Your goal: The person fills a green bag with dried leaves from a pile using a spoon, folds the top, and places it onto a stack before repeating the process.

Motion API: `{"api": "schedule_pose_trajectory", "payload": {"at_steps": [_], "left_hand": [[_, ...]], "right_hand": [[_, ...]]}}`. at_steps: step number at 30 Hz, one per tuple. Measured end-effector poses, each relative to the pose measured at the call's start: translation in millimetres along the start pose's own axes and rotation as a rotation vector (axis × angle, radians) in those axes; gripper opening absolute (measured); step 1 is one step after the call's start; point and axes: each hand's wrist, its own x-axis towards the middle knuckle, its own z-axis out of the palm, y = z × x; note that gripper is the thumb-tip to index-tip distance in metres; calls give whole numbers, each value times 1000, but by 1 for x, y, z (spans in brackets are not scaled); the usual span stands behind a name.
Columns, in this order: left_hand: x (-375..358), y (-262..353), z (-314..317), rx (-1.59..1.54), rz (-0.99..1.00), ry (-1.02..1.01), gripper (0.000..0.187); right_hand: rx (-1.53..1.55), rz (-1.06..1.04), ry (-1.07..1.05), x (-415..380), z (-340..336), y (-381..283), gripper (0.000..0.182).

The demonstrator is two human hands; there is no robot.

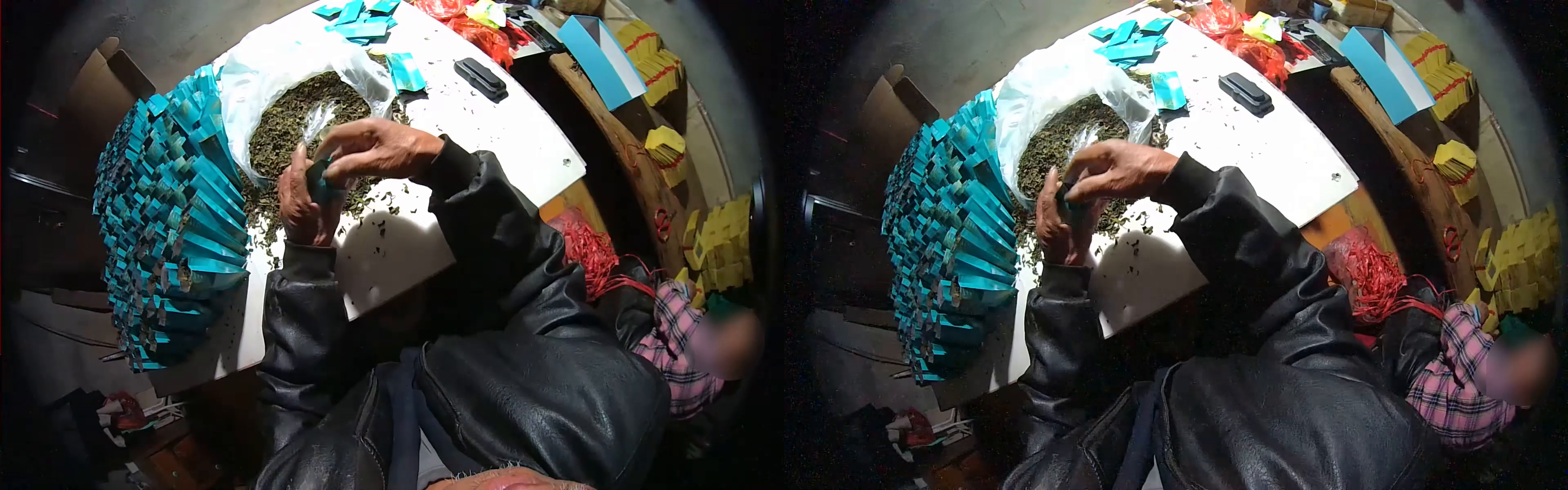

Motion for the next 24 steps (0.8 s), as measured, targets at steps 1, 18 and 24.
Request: {"api": "schedule_pose_trajectory", "payload": {"at_steps": [1,18,24], "left_hand": [[0,4,0,-30,-27,-8,79],[6,10,-2,-145,-69,-13,85],[2,6,-7,-265,-161,-78,89]], "right_hand": [[27,13,2,1,2,2,30],[155,8,-9,3,1,3,24],[225,45,4,3,-1,3,26]]}}
